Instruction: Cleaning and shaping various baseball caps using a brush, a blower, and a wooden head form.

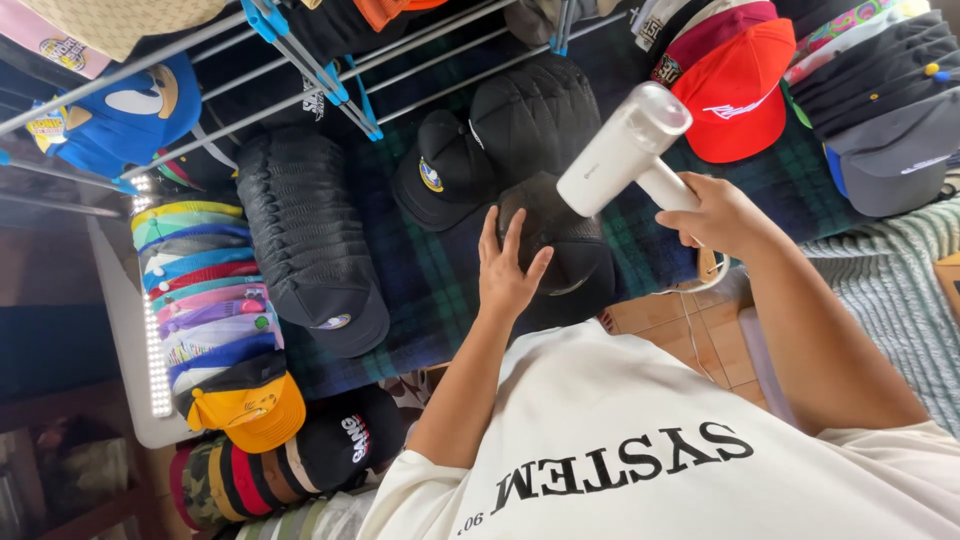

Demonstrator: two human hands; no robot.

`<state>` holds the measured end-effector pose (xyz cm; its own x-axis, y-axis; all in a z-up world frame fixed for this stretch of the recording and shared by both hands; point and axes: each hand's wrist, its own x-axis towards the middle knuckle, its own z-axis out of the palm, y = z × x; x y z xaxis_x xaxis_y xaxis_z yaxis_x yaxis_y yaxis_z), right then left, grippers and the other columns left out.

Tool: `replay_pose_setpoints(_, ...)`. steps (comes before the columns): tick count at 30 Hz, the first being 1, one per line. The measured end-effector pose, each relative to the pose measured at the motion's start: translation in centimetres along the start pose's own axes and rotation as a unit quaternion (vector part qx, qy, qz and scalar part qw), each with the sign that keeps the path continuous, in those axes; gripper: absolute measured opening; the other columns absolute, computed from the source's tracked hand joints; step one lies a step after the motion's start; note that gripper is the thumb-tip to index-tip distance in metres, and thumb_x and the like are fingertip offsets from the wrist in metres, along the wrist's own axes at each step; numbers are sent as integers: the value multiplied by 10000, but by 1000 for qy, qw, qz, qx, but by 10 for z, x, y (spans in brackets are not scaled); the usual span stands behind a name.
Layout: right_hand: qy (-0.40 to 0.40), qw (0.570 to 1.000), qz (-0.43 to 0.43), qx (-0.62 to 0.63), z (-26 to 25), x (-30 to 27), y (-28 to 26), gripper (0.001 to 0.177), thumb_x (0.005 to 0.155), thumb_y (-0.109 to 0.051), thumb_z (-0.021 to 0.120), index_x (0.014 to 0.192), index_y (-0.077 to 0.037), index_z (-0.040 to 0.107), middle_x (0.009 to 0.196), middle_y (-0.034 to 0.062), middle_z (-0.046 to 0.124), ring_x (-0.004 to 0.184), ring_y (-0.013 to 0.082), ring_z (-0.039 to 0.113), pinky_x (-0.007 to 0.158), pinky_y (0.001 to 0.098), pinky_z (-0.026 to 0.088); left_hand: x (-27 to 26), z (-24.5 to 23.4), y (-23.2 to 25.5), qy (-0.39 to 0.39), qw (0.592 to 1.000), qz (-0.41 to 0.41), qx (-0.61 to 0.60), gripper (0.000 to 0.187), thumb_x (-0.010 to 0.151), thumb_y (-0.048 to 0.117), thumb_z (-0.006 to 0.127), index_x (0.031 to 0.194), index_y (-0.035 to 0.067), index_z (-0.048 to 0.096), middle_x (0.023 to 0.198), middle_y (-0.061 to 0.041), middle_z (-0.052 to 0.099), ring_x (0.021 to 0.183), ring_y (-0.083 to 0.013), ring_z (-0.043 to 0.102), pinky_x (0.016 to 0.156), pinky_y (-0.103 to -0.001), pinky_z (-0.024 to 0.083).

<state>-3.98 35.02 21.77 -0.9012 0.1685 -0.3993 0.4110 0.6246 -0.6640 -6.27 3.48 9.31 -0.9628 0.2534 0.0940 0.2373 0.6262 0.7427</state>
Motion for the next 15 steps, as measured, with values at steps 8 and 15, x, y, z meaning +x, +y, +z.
replay_pose_setpoints(8, 10, 1000, -6, -14, 4, -19, 42, 683, 770, -282, 819, 1415, -120, 665, 1004, 261, 753, 1005, 457, 708, 882, 535, 538, 0, -4, 7, -4, 1000, -12, -25, 759, 948, 592, 654, 1600, 328, 369, 1650, -205, 232, 1493, -466, 329, 1202, -587, 335)
replay_pose_setpoints(15, 45, 987, -129, -89, -8, -20, -3, 628, 792, -321, 820, 1378, -144, 678, 991, 272, 732, 989, 507, 677, 834, 573, 539, 0, -1, 0, -6, 1000, 2, -26, 752, 964, 584, 656, 1606, 320, 367, 1660, -207, 213, 1507, -469, 303, 1216, -584, 316)
